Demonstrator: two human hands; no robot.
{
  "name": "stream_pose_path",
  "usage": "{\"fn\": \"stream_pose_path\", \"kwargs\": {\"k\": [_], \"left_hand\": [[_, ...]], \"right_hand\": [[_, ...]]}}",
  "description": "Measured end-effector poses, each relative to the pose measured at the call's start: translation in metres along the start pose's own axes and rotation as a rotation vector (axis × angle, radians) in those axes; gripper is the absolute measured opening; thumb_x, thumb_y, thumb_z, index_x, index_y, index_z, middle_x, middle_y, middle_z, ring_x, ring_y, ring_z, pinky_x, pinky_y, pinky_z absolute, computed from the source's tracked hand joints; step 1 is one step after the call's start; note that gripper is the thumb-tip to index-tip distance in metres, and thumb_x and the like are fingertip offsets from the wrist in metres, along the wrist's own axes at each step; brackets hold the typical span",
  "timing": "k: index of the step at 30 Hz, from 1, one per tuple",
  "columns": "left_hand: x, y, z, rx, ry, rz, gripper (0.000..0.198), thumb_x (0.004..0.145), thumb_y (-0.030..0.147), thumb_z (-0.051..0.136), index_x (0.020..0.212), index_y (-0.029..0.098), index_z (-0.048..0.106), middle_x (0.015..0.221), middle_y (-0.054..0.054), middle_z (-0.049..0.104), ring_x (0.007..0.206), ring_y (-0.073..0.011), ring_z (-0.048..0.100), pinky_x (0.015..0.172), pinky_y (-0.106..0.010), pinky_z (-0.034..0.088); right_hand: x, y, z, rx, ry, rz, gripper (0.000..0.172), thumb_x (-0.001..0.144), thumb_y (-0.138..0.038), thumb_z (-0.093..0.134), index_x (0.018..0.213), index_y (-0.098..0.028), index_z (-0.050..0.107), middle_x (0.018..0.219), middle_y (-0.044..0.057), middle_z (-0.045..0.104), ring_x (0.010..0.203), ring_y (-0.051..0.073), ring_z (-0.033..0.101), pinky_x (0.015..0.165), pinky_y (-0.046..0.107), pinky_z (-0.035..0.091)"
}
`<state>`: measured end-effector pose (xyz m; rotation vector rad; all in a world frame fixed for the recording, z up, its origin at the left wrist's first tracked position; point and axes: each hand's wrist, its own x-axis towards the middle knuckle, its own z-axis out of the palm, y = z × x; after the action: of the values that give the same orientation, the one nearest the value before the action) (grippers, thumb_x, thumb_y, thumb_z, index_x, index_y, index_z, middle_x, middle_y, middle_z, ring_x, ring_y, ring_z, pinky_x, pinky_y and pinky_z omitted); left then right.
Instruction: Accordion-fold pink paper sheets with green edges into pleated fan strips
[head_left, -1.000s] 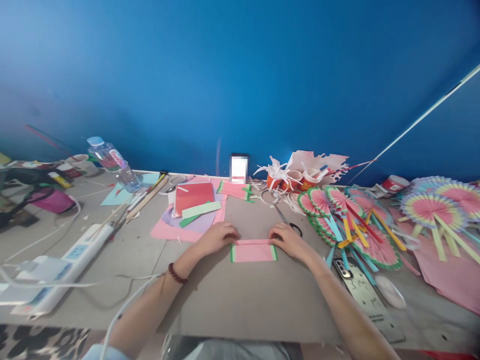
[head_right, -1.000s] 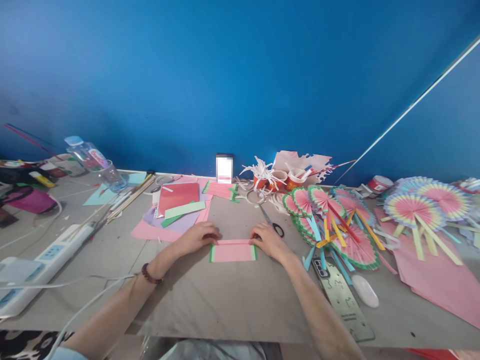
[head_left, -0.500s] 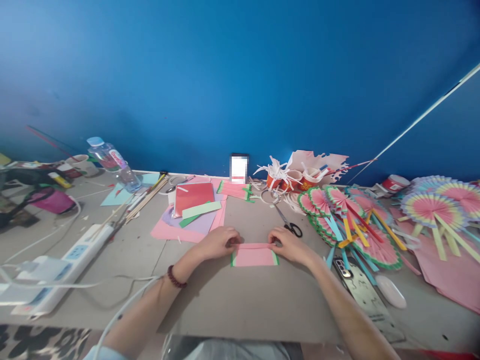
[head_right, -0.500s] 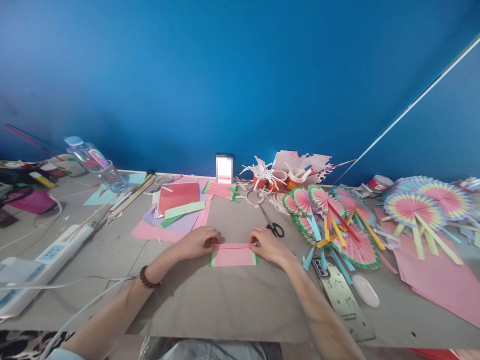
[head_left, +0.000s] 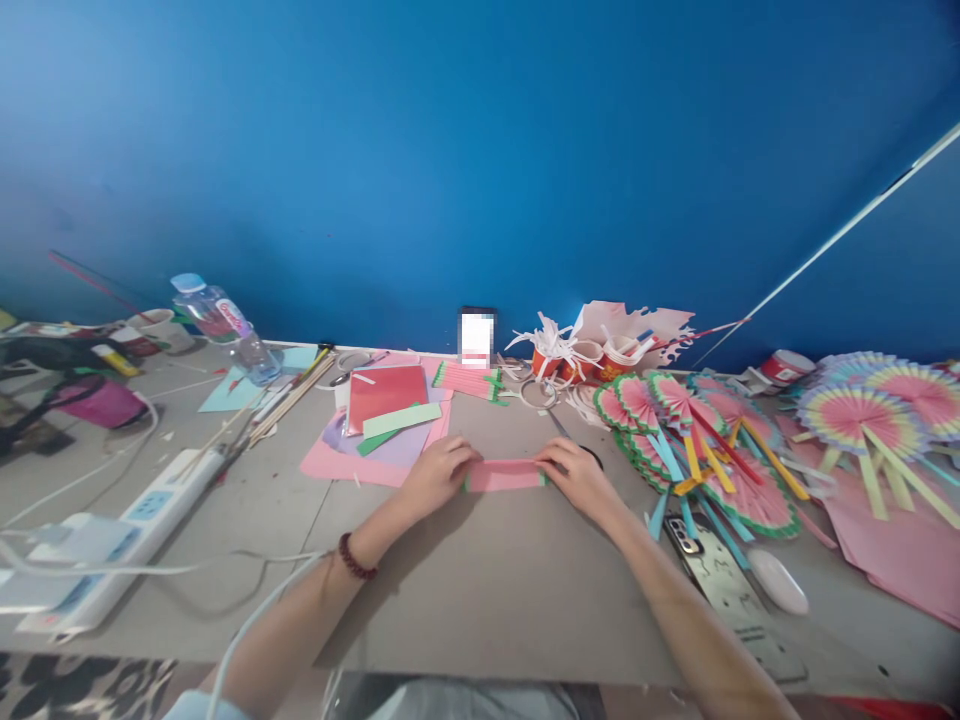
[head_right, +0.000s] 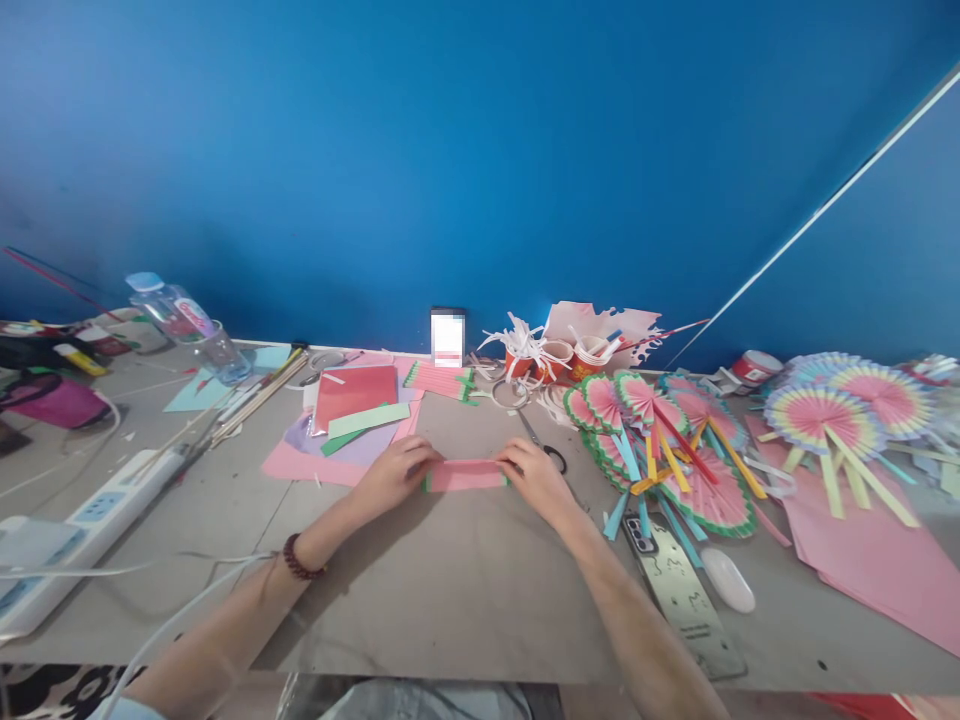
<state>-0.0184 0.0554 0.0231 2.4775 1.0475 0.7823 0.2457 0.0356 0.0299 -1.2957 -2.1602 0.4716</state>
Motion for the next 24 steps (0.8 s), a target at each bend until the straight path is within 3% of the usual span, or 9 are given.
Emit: {"fn": "stream_pose_path", "kwargs": {"k": [3, 6, 10, 14, 20, 24], "left_hand": [[0.000, -0.003, 0.002, 0.178, 0.205, 0.108, 0.022, 0.090, 0.013, 0.041, 0.091, 0.019, 0.061, 0.084, -0.004, 0.060, 0.081, -0.0157, 0.053, 0.071, -0.029, 0.040], [-0.002, -0.007, 0.006, 0.372, 0.274, 0.175, 0.020, 0.090, 0.013, 0.042, 0.091, 0.019, 0.061, 0.085, -0.005, 0.061, 0.080, -0.0168, 0.053, 0.071, -0.031, 0.038], [-0.004, -0.013, 0.015, 0.474, 0.167, 0.175, 0.017, 0.089, 0.013, 0.044, 0.087, 0.017, 0.061, 0.085, -0.006, 0.062, 0.080, -0.0179, 0.054, 0.074, -0.033, 0.039], [-0.006, -0.017, 0.021, 0.403, 0.057, 0.086, 0.018, 0.086, 0.009, 0.045, 0.087, 0.017, 0.061, 0.085, -0.005, 0.064, 0.081, -0.0181, 0.056, 0.074, -0.033, 0.040], [-0.004, -0.019, 0.019, 0.243, 0.057, -0.013, 0.021, 0.090, 0.011, 0.040, 0.094, 0.019, 0.060, 0.092, -0.004, 0.066, 0.088, -0.0174, 0.059, 0.079, -0.033, 0.041], [-0.001, -0.022, 0.018, 0.216, 0.050, -0.014, 0.022, 0.091, 0.014, 0.040, 0.093, 0.019, 0.061, 0.092, -0.005, 0.066, 0.088, -0.0180, 0.059, 0.078, -0.033, 0.043]], "right_hand": [[-0.002, 0.004, 0.008, -0.107, 0.187, -0.091, 0.025, 0.092, -0.029, 0.044, 0.089, -0.021, 0.067, 0.090, 0.006, 0.063, 0.084, 0.017, 0.060, 0.077, 0.029, 0.048], [-0.004, 0.007, 0.016, -0.214, 0.284, -0.150, 0.026, 0.093, -0.027, 0.043, 0.093, -0.021, 0.068, 0.092, 0.007, 0.065, 0.086, 0.018, 0.060, 0.079, 0.031, 0.047], [-0.004, 0.010, 0.024, -0.314, 0.214, -0.173, 0.026, 0.092, -0.025, 0.044, 0.089, -0.021, 0.069, 0.089, 0.007, 0.067, 0.083, 0.018, 0.060, 0.076, 0.032, 0.046], [-0.003, 0.015, 0.029, -0.280, 0.106, -0.106, 0.020, 0.089, -0.022, 0.049, 0.084, -0.021, 0.068, 0.083, 0.005, 0.069, 0.081, 0.020, 0.059, 0.075, 0.034, 0.044], [0.001, 0.024, 0.033, -0.070, 0.116, 0.025, 0.016, 0.087, -0.022, 0.048, 0.089, -0.021, 0.064, 0.088, 0.006, 0.067, 0.084, 0.020, 0.059, 0.078, 0.033, 0.046], [0.003, 0.025, 0.035, -0.013, 0.137, 0.037, 0.016, 0.086, -0.022, 0.048, 0.082, -0.021, 0.063, 0.083, 0.005, 0.067, 0.082, 0.020, 0.059, 0.077, 0.034, 0.046]]}}
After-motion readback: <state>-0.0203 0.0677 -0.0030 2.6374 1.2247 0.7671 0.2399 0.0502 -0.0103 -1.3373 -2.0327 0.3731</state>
